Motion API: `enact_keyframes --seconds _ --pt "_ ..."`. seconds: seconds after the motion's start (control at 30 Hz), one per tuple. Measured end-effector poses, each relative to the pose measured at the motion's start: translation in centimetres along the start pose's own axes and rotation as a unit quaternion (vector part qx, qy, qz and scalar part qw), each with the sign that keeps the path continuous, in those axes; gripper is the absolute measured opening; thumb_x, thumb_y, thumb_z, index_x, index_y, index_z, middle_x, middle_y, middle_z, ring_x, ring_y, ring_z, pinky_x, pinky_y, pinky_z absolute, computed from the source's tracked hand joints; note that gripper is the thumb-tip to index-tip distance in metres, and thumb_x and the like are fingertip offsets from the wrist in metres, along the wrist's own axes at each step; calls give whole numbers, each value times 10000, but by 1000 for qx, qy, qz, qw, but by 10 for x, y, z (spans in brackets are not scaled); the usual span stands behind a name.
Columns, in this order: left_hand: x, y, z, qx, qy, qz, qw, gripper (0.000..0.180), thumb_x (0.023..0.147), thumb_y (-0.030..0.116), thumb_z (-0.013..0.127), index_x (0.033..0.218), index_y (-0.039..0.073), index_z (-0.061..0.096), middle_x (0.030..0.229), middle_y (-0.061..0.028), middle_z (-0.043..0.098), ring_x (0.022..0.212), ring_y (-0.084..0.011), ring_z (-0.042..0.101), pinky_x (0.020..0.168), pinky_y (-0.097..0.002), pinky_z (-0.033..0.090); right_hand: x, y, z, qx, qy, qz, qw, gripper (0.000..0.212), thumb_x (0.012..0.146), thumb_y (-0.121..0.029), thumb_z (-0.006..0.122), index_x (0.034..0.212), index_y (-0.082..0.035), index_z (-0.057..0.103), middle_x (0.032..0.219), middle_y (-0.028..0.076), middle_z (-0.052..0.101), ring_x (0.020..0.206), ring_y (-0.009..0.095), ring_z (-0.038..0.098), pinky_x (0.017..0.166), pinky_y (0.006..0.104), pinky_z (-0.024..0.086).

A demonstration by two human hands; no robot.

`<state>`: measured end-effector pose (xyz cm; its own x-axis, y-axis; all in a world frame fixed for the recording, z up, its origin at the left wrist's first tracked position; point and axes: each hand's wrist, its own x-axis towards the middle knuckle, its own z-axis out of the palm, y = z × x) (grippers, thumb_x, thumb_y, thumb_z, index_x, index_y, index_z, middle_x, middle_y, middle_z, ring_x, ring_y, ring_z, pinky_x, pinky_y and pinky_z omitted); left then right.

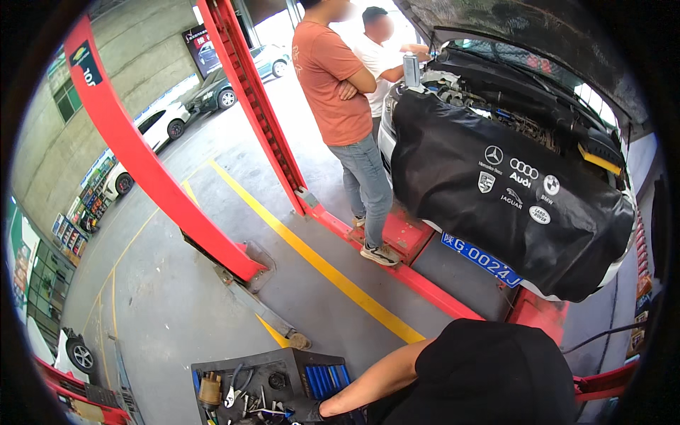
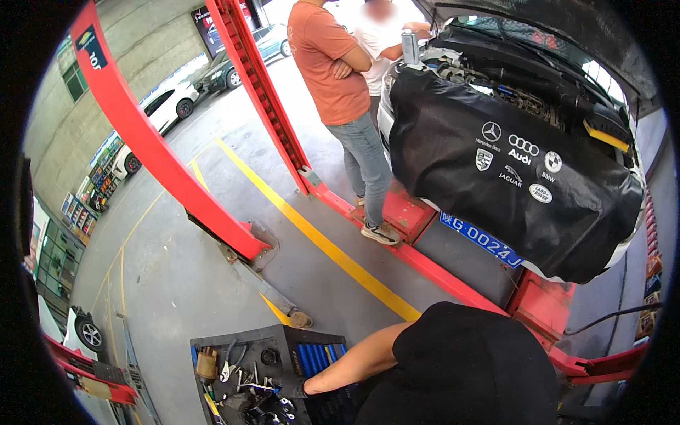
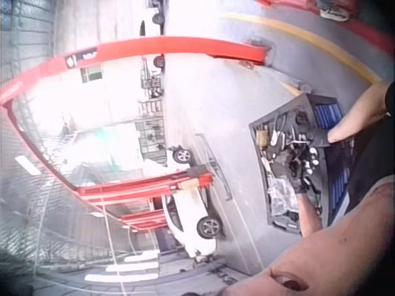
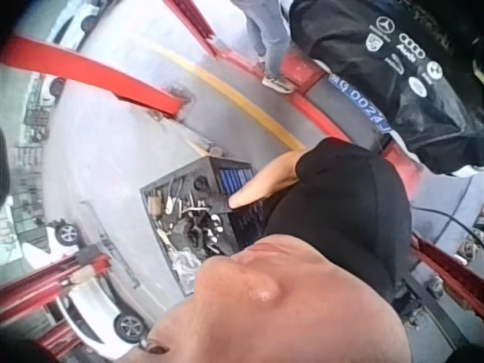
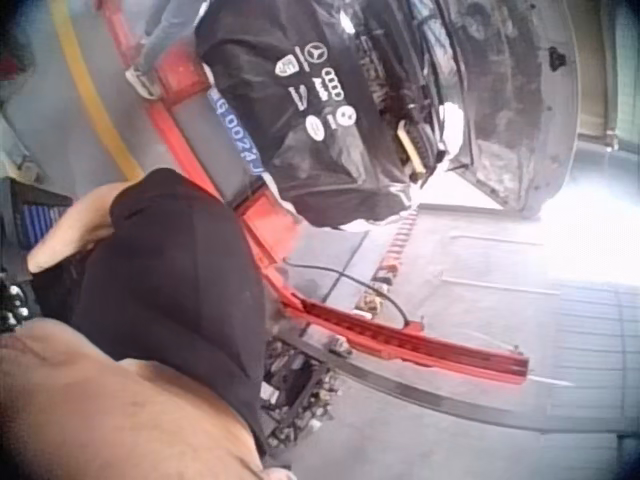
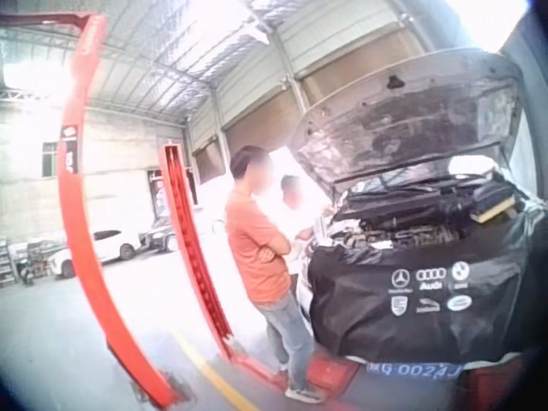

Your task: The person assembles a car part using a ratchet and socket, then pours green fluid into the assembled component. The person handles the part and tools on a workbench in a garage.

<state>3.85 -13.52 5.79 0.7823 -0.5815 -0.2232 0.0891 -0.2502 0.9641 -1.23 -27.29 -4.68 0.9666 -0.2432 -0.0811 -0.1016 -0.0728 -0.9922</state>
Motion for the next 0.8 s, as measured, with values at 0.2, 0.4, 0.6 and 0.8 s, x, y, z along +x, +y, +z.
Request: enact_keyframes --seconds 0.2,0.4,0.6,0.8 --pt "-14 -49 -50 -28 -33 11 999 383 993 89 568 1368 11 557 1392 -166 578 1311 -265 521 1120 -383 399 -6 37 29 18 34 -20 999 470 918 -146 669 1356 -12 562 1280 158 646 1142 231 581 1039 402 455" --pt "-40 -131 -59 47 295 166 940 523 900 73 587 1385 -88 476 1329 -221 589 1222 -318 571 1079 -416 426 -3 -14 55 13 6 -31 999 491 916 -251 728 1343 -44 606 1205 110 701 1063 182 618 960 339 476" --pt "-87 -66 -48 240 226 155 931 573 908 169 679 1404 -46 490 1370 -242 550 1271 -360 533 1088 -447 419 11 -23 59 -60 -8 -14 998 346 877 -313 729 1050 -21 662 893 158 684 789 214 629 740 388 498" --pt "-92 -24 -77 383 78 250 886 863 711 195 874 1456 28 471 1407 -217 539 1266 -398 528 1077 -455 436 -13 -24 63 -48 86 54 994 403 886 -337 765 1127 -26 681 938 136 702 844 182 630 790 342 505"
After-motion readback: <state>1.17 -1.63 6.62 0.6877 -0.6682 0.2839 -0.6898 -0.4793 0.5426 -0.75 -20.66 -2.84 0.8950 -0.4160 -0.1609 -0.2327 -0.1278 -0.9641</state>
